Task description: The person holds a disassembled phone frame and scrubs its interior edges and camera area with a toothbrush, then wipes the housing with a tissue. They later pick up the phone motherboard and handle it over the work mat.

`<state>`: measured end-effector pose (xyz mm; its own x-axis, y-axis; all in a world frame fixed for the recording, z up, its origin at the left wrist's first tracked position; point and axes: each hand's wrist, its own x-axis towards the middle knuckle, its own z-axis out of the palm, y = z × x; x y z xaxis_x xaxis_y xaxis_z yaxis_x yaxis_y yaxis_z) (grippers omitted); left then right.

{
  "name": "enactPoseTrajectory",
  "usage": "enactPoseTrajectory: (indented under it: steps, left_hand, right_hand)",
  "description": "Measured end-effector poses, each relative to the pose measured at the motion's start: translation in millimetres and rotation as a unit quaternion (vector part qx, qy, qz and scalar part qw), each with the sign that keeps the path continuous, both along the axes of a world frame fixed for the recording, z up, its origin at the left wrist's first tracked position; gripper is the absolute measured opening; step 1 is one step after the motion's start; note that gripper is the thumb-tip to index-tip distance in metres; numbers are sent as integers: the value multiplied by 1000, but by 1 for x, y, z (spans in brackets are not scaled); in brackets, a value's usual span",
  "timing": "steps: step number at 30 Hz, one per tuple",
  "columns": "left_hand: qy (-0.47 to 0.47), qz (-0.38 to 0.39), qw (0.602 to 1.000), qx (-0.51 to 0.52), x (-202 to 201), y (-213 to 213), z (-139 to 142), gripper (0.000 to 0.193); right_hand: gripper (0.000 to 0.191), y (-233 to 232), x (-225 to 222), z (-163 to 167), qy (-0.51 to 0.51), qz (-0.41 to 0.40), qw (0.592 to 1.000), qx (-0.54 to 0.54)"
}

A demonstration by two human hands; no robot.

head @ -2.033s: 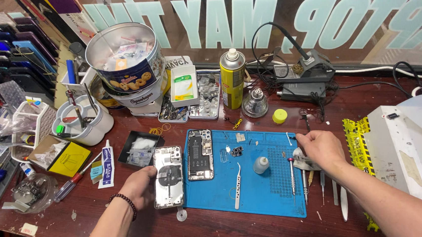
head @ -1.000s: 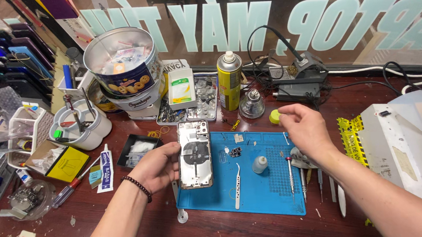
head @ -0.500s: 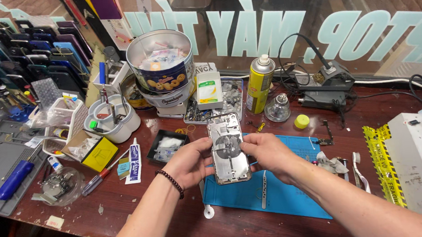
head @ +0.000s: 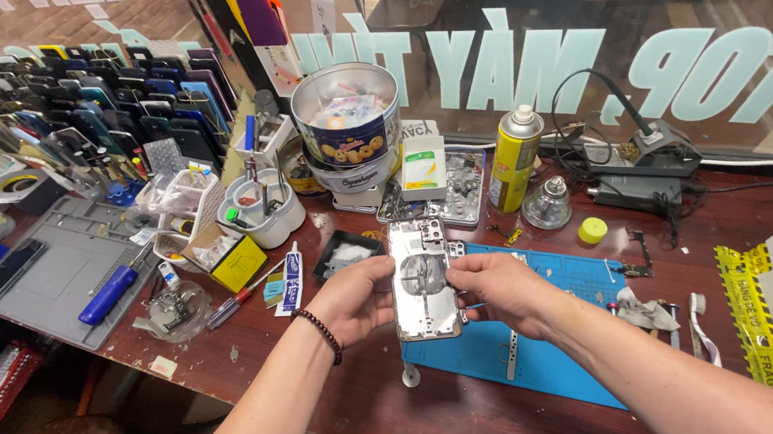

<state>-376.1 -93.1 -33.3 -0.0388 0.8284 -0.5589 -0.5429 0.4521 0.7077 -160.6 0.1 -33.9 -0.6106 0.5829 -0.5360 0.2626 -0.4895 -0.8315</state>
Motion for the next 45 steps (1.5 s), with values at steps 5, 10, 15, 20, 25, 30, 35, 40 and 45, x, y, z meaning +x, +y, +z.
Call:
enactPoseTrajectory:
  steps: [5, 10, 15, 20, 25, 30, 35, 40, 45]
  left_hand:
    - [3, -3, 1000, 7, -21, 2, -4, 23]
    - [45, -9, 999, -29, -57, 11, -29, 23]
    - [121, -30, 989, -81, -103, 29, -71, 24]
    - [193, -90, 973, -95, -140, 60, -112, 24]
    - [249, -111, 958, -85, -147, 71, -120, 23]
    - [438, -178, 875, -102, -143, 66, -95, 18]
    - [612, -155, 775, 28, -139, 61, -79, 19]
    - [439, -169, 882, 28, -110, 64, -75, 16]
    - [222, -230, 948, -14, -59, 65, -77, 18]
  right_hand:
    - [13, 4, -20, -3, -8, -6, 1000, -6]
    - [11, 0, -49, -14, -20, -31, 999, -10]
    - [10, -3, -93, -36, -52, -49, 997, 11]
    - [13, -5, -132, -55, -162, -102, 980, 50]
    - [16, -15, -150, -67, -203, -116, 970, 65]
    - [18, -31, -130, -73, -224, -128, 965, 57]
    - [21, -47, -57, -85, -263, -206, 939, 79]
    - [35, -62, 14, -114, -363, -236, 894, 114]
    - [28, -73, 52, -135, -346, -255, 894, 131]
